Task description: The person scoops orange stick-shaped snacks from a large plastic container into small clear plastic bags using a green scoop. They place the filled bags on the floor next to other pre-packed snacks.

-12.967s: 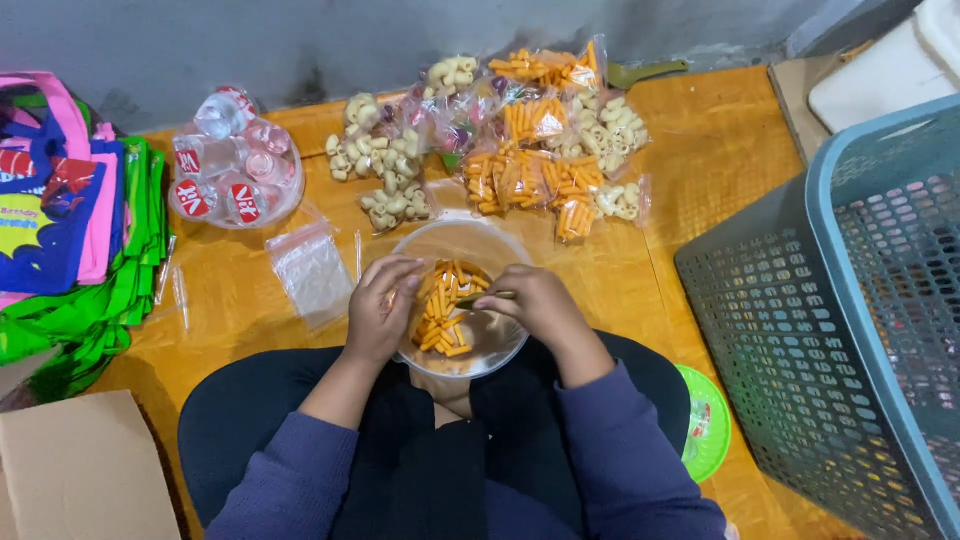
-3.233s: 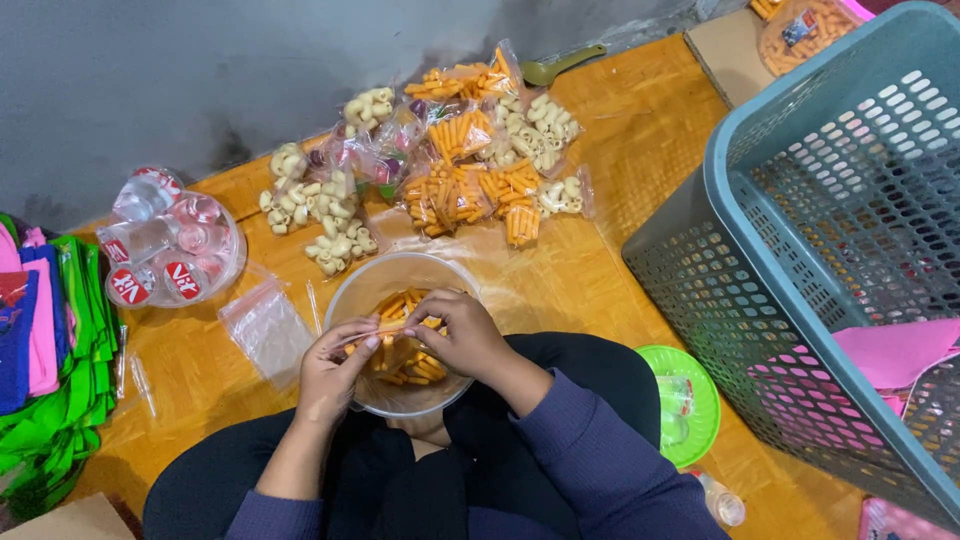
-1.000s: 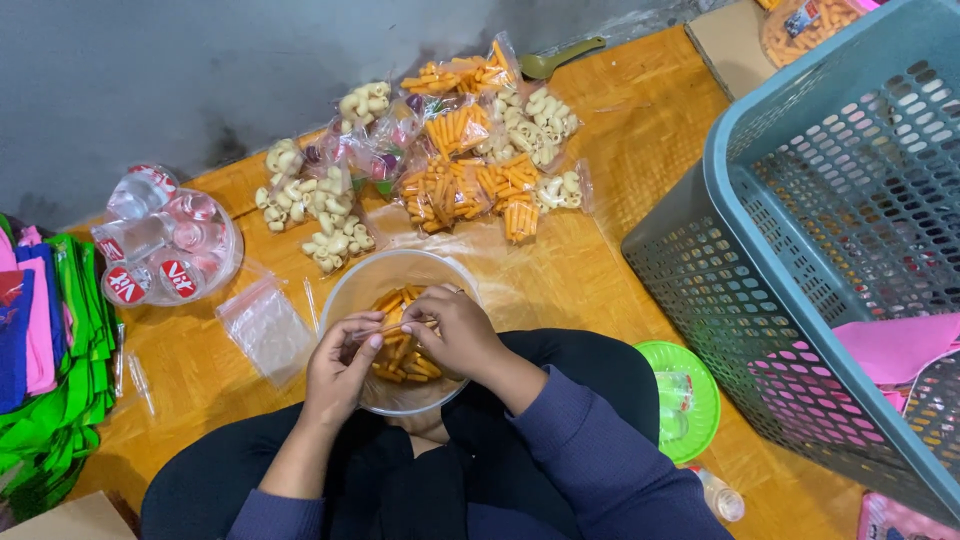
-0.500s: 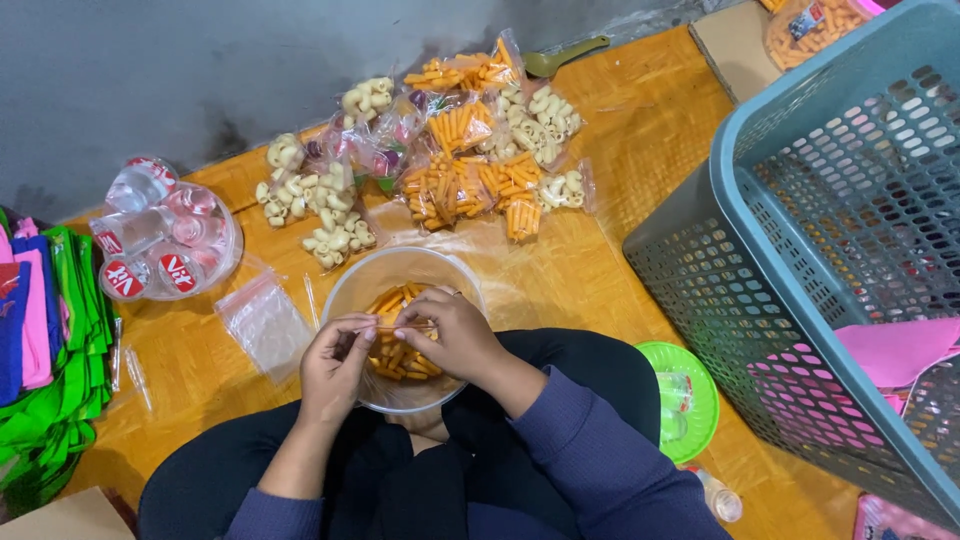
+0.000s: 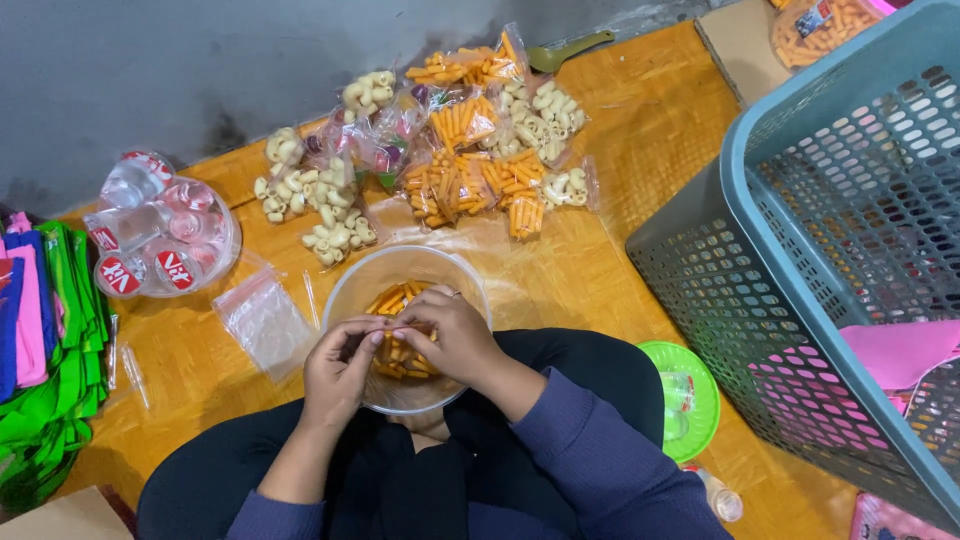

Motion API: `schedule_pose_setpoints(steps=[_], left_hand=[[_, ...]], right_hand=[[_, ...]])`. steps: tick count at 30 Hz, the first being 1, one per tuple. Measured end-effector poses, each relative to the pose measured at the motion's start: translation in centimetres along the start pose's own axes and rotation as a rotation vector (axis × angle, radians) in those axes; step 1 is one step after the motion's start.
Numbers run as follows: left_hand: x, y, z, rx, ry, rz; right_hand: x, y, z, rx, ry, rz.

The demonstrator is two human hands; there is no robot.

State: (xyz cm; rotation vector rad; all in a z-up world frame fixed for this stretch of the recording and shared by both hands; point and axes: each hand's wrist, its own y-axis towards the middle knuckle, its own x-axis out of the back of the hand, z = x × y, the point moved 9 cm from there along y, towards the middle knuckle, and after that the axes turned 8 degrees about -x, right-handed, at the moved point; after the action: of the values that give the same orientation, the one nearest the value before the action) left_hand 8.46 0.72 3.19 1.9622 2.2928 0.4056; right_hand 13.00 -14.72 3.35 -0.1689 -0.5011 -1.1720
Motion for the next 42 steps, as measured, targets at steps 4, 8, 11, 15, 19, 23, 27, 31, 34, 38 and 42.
schedule_pose_setpoints(steps=[4,8,11,15,19,23,27,31,34,38,42], left_hand=[[0.0,0.0,0.4,-0.021,0.049,0.04],[-0.1,0.0,-0.4,-0.024,0.105,0.058],[-0.1,0.2,-0.6,-0.05,0.141,0.076],[-0.4,0.1,-0.3,-0.053,0.126,0.104],[-0.3,-0.2,-0.3,0.037,0.211,0.17],[1.4,-0.1,1.4,0.089,0.097,0.059],[3.3,-0.4,5.1,0.219,0.078,0.004],[3.3,-0.2,4.9,0.185,0.203,-0.073],[2.9,-0.4,4.4,0.075,0.258,-0.126],[2.2,-0.1,3.0,-0.047,0.431,-0.141],[1.4,0.5,1.2,-0.051,0.444,-0.156]], right_hand=[[-0.4,-0.1,-0.8,0.009,-0.004,0.004],[0.0,-0.2,0.4,0.055,0.008,-0.033],[-0.4,-0.4,0.5,0.067,0.009,-0.047],[-0.5,-0.3,1.1,0.089,0.007,-0.053],[0.8,-0.2,3.1,0.092,0.057,-0.002],[1.7,0.4,2.7,0.106,-0.096,0.09],[3.8,1.5,-0.1,0.046,-0.164,0.062],[8.2,7.9,-3.0,-0.326,-0.104,0.104],[10.8,14.0,-5.9,-0.613,-0.051,0.128],[11.4,21.5,-17.0,-0.624,-0.378,0.043],[8.4,23.2,-24.3,-0.607,-0.587,0.074]])
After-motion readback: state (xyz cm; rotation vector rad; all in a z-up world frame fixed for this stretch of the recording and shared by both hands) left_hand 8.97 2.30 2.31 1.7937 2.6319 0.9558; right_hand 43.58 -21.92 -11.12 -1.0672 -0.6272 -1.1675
